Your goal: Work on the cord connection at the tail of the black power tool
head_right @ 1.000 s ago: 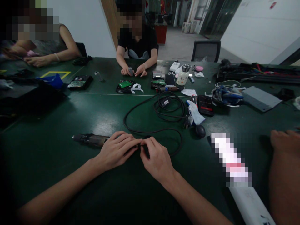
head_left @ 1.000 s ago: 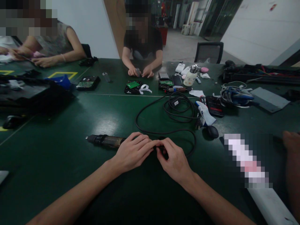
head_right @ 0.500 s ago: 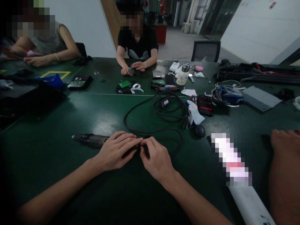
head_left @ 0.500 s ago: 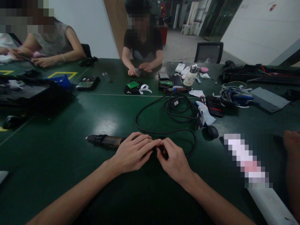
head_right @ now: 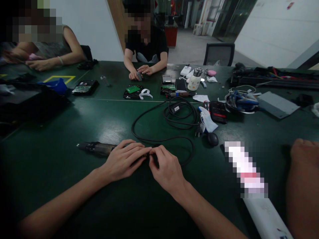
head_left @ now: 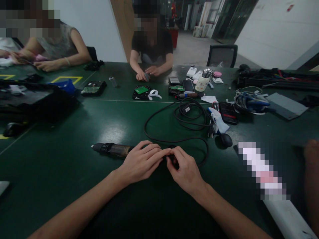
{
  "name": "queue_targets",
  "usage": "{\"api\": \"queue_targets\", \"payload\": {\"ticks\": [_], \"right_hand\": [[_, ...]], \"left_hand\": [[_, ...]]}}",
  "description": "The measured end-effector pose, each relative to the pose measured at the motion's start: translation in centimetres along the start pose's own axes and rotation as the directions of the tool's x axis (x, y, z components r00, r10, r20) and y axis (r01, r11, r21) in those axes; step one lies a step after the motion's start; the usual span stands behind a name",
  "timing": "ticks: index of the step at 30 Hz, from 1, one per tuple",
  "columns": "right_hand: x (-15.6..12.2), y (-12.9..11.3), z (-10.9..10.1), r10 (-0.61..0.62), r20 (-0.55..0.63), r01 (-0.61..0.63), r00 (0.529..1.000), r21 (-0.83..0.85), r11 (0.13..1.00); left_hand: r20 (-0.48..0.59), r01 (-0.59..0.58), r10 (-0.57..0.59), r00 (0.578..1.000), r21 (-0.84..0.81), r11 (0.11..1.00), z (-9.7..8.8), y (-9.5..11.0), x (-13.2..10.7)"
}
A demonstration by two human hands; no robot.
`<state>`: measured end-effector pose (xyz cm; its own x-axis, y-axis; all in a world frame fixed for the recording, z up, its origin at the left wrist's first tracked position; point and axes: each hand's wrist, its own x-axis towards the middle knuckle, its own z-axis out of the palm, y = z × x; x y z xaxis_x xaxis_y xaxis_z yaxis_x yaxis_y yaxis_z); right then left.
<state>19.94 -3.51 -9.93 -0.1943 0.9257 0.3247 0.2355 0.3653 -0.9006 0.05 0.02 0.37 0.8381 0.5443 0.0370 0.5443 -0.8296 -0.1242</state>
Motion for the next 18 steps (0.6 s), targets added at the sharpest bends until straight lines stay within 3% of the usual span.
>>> {"api": "queue_targets", "payload": {"ticks": [13, 18], "right_hand": [[-0.03, 0.14, 0.20, -0.002, -0.008, 0.002, 1.000, -0.002, 1.000], [-0.03, 0.07, 0.09, -0.007, -0.012, 0.007, 1.000, 0.003, 1.000]], "left_hand": [[-0.005, 0.013, -0.013, 1.000, 0.033, 0.999, 0.09, 0.01, -0.07], [0.006, 0.001, -0.001, 1.000, -0.055, 0.998, -0.01, -0.06, -0.19]]}}
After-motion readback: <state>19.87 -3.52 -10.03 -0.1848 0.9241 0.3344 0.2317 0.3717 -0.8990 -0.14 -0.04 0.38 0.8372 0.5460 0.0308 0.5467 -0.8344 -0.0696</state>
